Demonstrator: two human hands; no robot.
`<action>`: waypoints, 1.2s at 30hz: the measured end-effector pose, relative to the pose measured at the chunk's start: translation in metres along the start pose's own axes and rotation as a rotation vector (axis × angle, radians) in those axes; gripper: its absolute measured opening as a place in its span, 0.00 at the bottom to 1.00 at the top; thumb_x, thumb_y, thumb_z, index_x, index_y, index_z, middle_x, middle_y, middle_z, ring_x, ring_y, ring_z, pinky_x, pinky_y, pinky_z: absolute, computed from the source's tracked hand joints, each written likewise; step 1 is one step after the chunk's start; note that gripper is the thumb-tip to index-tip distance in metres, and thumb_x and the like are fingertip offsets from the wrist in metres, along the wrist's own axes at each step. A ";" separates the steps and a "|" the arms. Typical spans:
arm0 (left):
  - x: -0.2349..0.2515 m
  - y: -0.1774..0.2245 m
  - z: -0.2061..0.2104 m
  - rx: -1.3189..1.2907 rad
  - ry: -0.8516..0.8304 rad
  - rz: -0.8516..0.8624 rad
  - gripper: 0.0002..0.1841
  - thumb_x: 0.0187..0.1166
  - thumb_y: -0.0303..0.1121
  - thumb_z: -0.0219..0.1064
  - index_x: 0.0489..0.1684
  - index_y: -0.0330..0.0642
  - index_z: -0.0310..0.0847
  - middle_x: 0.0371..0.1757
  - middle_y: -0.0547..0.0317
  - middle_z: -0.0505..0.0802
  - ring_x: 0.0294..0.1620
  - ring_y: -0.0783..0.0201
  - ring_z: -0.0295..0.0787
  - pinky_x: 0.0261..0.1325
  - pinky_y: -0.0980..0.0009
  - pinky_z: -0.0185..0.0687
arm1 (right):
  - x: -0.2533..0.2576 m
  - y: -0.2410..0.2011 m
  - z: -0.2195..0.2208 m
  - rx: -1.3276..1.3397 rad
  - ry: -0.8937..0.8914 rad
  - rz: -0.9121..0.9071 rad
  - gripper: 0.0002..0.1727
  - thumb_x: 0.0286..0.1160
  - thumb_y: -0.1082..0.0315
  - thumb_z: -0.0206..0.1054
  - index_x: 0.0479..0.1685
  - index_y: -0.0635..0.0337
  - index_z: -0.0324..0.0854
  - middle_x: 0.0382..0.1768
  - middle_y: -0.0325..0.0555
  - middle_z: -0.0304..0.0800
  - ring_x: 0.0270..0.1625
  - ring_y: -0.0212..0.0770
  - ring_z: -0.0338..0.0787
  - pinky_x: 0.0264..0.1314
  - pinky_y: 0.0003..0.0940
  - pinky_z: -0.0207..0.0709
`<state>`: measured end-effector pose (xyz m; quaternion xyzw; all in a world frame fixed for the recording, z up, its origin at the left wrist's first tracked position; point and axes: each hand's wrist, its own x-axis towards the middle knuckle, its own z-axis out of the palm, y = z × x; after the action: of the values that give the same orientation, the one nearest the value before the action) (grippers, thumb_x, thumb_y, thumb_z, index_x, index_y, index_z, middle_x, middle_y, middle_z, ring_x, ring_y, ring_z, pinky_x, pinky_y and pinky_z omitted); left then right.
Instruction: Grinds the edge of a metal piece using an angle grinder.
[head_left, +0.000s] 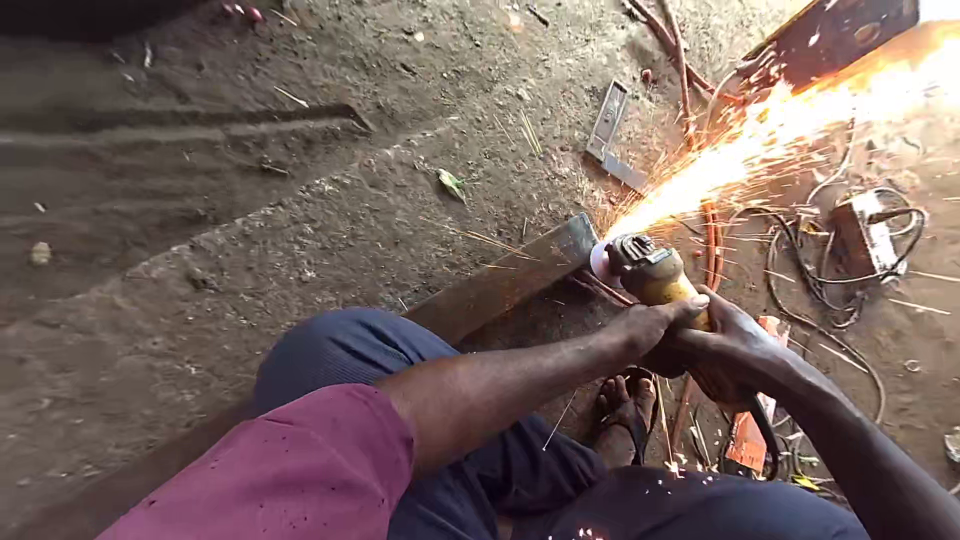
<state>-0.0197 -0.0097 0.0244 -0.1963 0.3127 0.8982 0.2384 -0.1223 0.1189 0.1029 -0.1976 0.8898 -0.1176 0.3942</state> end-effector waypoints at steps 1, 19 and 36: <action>0.000 0.000 0.000 -0.002 -0.003 0.006 0.39 0.80 0.69 0.58 0.61 0.36 0.84 0.49 0.44 0.94 0.48 0.52 0.95 0.52 0.51 0.94 | 0.000 -0.001 -0.001 0.002 -0.005 0.002 0.38 0.53 0.44 0.79 0.71 0.34 0.74 0.40 0.41 0.93 0.37 0.43 0.94 0.38 0.53 0.90; 0.000 0.002 0.010 -0.065 -0.169 -0.004 0.38 0.82 0.66 0.59 0.61 0.33 0.83 0.47 0.42 0.94 0.44 0.50 0.96 0.50 0.52 0.94 | -0.021 -0.007 -0.012 -0.194 0.118 -0.007 0.38 0.53 0.41 0.76 0.73 0.29 0.74 0.37 0.38 0.93 0.35 0.42 0.93 0.35 0.55 0.87; -0.004 0.014 0.000 -0.080 -0.130 -0.014 0.38 0.84 0.66 0.55 0.58 0.32 0.83 0.43 0.41 0.95 0.41 0.49 0.96 0.48 0.51 0.94 | -0.006 -0.029 -0.014 -0.112 0.015 0.051 0.36 0.55 0.43 0.79 0.70 0.34 0.75 0.38 0.42 0.93 0.36 0.45 0.93 0.37 0.57 0.87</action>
<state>-0.0240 -0.0207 0.0327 -0.1491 0.2590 0.9193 0.2562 -0.1216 0.0961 0.1270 -0.1959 0.9026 -0.0591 0.3787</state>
